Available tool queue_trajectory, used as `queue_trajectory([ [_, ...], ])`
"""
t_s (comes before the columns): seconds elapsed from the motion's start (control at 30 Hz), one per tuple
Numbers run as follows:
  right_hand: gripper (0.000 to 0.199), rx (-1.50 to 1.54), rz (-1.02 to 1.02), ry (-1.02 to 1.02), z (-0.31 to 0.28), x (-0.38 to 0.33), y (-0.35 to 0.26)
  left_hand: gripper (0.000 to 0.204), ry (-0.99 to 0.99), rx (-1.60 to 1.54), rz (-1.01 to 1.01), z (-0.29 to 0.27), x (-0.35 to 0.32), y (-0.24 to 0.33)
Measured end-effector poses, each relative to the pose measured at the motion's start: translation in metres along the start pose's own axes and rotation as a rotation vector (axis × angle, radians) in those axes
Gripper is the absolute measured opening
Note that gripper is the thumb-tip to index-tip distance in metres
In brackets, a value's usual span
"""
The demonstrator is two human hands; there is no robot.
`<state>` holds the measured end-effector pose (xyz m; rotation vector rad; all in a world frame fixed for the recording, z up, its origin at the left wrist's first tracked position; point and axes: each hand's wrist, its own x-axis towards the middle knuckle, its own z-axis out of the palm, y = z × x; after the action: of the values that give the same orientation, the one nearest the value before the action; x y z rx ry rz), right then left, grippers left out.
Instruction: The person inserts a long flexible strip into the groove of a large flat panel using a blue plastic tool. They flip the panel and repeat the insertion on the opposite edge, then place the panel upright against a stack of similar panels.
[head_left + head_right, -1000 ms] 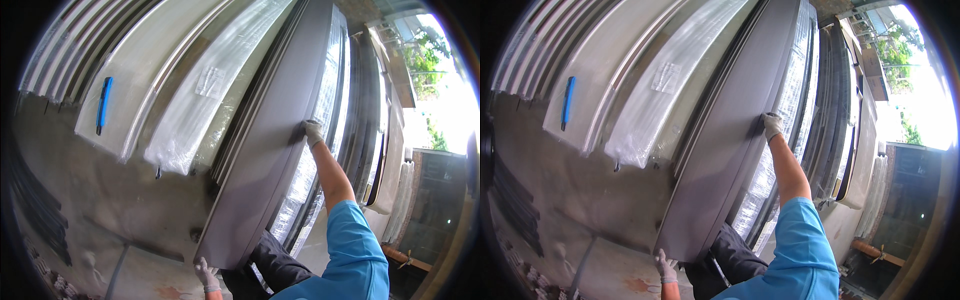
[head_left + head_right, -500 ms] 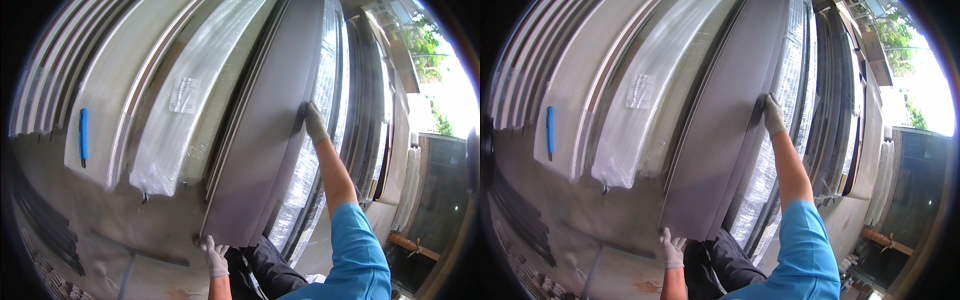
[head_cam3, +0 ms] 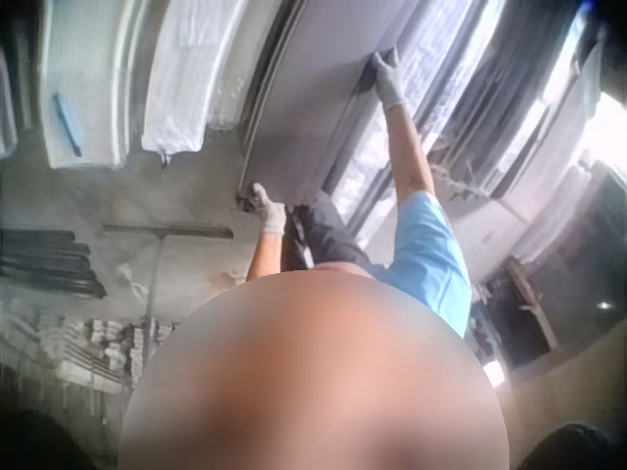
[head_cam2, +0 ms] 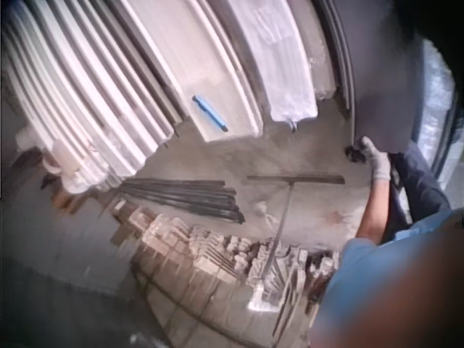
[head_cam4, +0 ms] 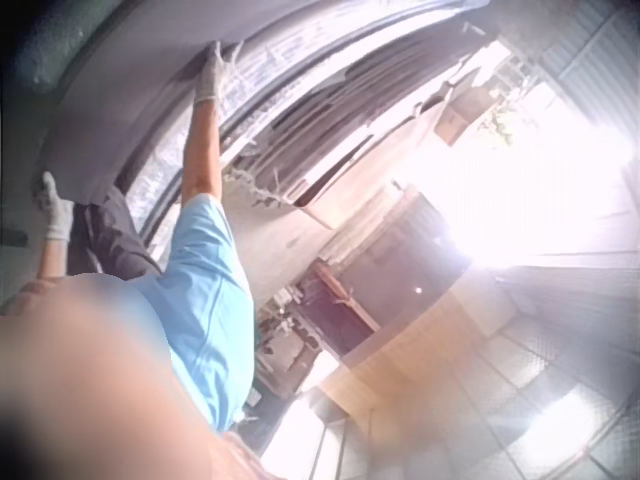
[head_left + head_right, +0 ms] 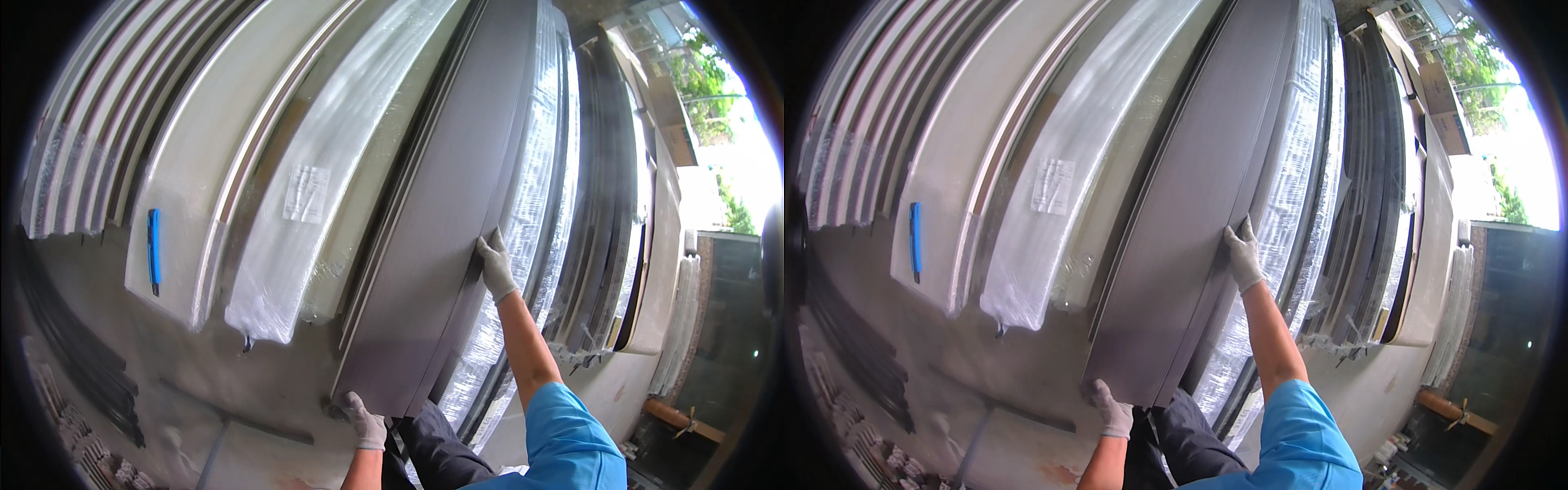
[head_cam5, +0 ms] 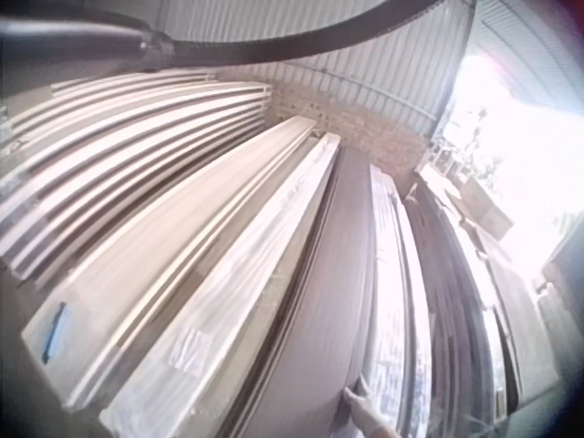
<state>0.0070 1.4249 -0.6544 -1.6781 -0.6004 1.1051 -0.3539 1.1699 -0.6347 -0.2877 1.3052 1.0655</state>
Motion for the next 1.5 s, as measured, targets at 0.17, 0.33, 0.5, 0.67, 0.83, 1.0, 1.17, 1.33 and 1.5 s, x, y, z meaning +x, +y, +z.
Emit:
queue_trajectory([
  [0.17,0.077,-0.018,0.015,-0.04,-0.011,0.028,-0.018,0.077,0.152,0.133,0.022,0.04,-0.002,0.001],
  [0.33,0.092,-0.099,-0.009,-0.06,-0.021,0.052,-0.031,0.078,0.023,0.023,-0.076,0.042,0.024,-0.012],
  [0.5,0.1,-0.266,0.03,0.004,-0.015,0.055,-0.035,0.077,0.027,-0.077,-0.162,0.034,0.032,-0.016],
  [0.67,0.105,-0.1,0.147,0.044,-0.002,0.059,-0.036,0.069,0.07,-0.083,-0.109,0.033,0.042,-0.015],
  [0.83,0.106,-0.253,0.143,0.059,-0.003,0.051,-0.043,0.067,-0.035,-0.077,-0.226,0.025,0.05,-0.002],
  [1.0,0.103,-0.135,0.2,0.13,0.005,0.005,-0.042,0.069,-0.125,-0.014,-0.363,0.037,0.05,0.023],
  [1.17,0.106,-0.233,0.186,0.164,0.02,-0.03,-0.023,0.073,-0.115,0.082,-0.385,0.043,0.054,0.033],
  [1.33,0.107,-0.28,0.138,0.123,0.017,-0.03,-0.017,0.073,0.025,0.069,-0.388,0.047,0.058,0.034],
  [1.5,0.102,-0.247,0.161,0.114,0.009,-0.04,-0.02,0.081,0.167,0.444,-0.417,0.069,0.041,0.053],
])
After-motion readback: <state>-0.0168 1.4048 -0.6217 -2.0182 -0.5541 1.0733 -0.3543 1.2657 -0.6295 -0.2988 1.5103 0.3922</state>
